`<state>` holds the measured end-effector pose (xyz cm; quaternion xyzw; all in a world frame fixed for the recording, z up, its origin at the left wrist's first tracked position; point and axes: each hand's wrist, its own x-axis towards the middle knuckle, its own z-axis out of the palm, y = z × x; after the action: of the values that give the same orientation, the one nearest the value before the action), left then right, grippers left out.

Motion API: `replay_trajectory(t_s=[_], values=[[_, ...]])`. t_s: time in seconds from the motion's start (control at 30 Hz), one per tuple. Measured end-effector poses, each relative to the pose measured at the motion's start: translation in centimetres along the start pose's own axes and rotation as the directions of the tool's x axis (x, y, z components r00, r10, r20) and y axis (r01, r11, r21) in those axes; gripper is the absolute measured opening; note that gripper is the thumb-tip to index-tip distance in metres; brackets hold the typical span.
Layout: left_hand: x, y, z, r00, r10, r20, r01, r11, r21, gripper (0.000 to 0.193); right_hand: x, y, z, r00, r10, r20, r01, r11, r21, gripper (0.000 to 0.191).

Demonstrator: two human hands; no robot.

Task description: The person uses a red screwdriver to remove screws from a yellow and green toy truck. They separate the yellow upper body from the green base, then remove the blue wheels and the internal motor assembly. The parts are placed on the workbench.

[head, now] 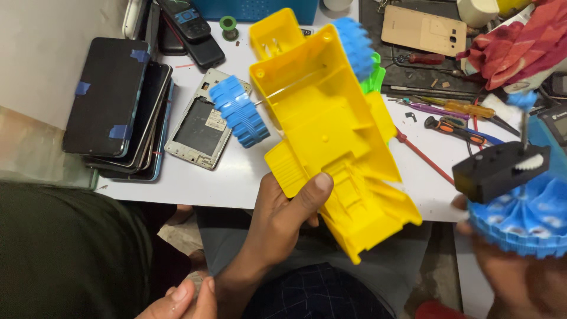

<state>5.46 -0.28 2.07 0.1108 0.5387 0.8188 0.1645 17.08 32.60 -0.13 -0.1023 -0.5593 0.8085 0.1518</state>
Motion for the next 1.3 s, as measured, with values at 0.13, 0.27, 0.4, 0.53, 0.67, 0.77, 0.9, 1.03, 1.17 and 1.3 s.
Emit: replay_trajectory(t_s=[0.13, 0.27, 0.4, 0.53, 0.67, 0.77, 0.9, 1.03, 1.17, 1.3], values=[[0.3, -1.2, 0.9, 0.986, 0.125, -0.114, -0.12, 0.992, 0.047, 0.037, -3.1, 2.3, 1.4, 0.997, 0.077, -0.002, -0.074, 0.973, 0.219, 0.081], [0.4, -2.4, 2.1, 0.962, 0.189, -0.195, -0.193, 0.981, -0.004, 0.035, -4.6, 4.6, 6.1, 0.989, 0.146, 0.004, -0.139, 0.936, 0.325, 0.093], [0.1, -3.5, 3.0, 0.938, 0.289, -0.193, -0.308, 0.948, -0.078, 0.038, -5.0, 5.3, 10.4, 0.991, 0.124, -0.045, -0.113, 0.977, 0.183, 0.103], [-0.3, -4.2, 3.4, 0.941, 0.284, -0.186, -0.302, 0.95, -0.074, 0.038, -4.9, 5.4, 12.2, 0.991, 0.113, 0.069, -0.121, 0.983, 0.138, 0.106], [-0.9, -4.6, 4.0, 0.952, 0.245, -0.186, -0.271, 0.954, -0.132, 0.04, -4.6, 5.5, 13.0, 0.978, 0.202, 0.052, -0.209, 0.956, 0.207, 0.103], [-1.5, -4.6, 4.3, 0.954, 0.229, -0.191, -0.254, 0.96, -0.119, 0.04, -5.0, 5.3, 14.2, 0.98, 0.187, 0.068, -0.196, 0.967, 0.166, 0.106], [-2.1, -4.9, 4.5, 0.971, 0.159, -0.178, -0.189, 0.967, -0.17, 0.036, -5.2, 4.6, 15.7, 0.978, 0.175, 0.115, -0.194, 0.963, 0.189, 0.103], [-2.3, -5.4, 4.6, 0.972, 0.138, -0.188, -0.175, 0.964, -0.199, 0.03, -4.6, 4.2, 16.0, 0.978, 0.177, 0.113, -0.198, 0.957, 0.212, 0.099], [-2.2, -5.5, 4.4, 0.963, 0.127, -0.236, -0.178, 0.962, -0.207, 0.033, -4.6, 4.4, 15.2, 0.974, 0.19, 0.125, -0.204, 0.973, 0.11, 0.094], [-2.1, -5.1, 4.4, 0.959, 0.124, -0.254, -0.188, 0.951, -0.245, 0.04, -4.9, 5.3, 13.7, 0.991, 0.13, 0.041, -0.126, 0.988, -0.084, 0.087]])
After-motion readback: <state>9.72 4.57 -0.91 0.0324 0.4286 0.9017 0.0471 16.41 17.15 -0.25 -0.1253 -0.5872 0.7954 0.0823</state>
